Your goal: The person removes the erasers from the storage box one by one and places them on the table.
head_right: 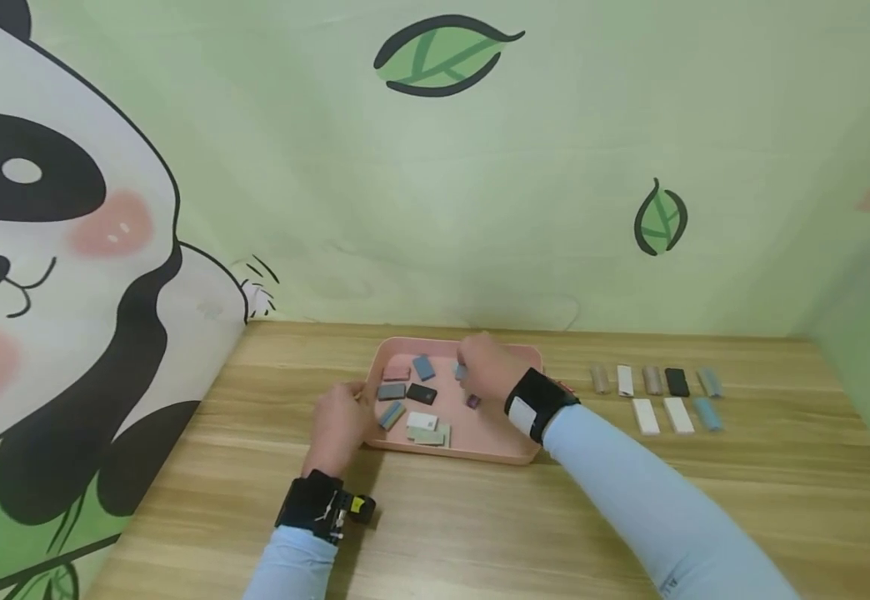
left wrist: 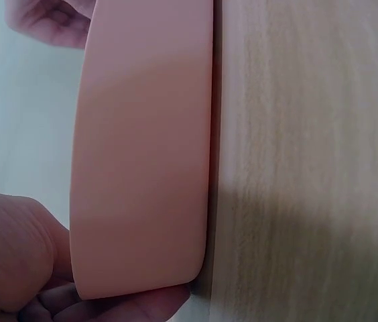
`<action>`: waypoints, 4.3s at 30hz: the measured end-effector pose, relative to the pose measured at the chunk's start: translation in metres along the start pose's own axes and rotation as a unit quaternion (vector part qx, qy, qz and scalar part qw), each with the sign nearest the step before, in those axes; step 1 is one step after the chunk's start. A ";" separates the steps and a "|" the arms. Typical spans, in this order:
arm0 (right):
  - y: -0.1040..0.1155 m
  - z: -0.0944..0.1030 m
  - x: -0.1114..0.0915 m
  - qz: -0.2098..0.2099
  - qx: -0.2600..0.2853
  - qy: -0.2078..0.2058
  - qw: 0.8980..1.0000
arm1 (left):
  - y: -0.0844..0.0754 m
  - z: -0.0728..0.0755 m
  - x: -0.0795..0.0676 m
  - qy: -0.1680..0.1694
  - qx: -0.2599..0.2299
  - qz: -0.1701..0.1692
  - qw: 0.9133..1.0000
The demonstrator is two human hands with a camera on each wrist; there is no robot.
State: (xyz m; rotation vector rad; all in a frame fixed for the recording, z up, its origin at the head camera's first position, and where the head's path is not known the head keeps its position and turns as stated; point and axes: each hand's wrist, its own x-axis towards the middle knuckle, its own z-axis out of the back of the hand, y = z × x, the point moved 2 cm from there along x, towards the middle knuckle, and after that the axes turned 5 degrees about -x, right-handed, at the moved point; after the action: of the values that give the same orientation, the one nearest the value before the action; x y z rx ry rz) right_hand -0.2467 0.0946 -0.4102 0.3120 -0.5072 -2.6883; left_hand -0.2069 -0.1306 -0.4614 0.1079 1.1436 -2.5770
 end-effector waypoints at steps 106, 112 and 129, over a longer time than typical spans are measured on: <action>-0.001 -0.024 -0.031 0.089 -0.156 -0.073 0.981 | 0.002 0.001 0.001 -0.010 0.014 -0.017 1.000; -0.006 -0.026 -0.021 0.082 -0.175 -0.048 0.980 | 0.001 0.000 0.002 -0.010 0.017 -0.023 1.000; -0.006 -0.034 -0.014 0.052 -0.110 0.012 0.993 | -0.001 0.001 0.001 -0.012 0.014 -0.012 1.000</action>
State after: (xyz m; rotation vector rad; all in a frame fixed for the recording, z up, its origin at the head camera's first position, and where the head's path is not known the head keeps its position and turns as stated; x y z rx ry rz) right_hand -0.2265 0.0952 -0.4412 0.2485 -0.2113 -2.6042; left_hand -0.2081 -0.1314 -0.4604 0.0696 1.1078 -2.6081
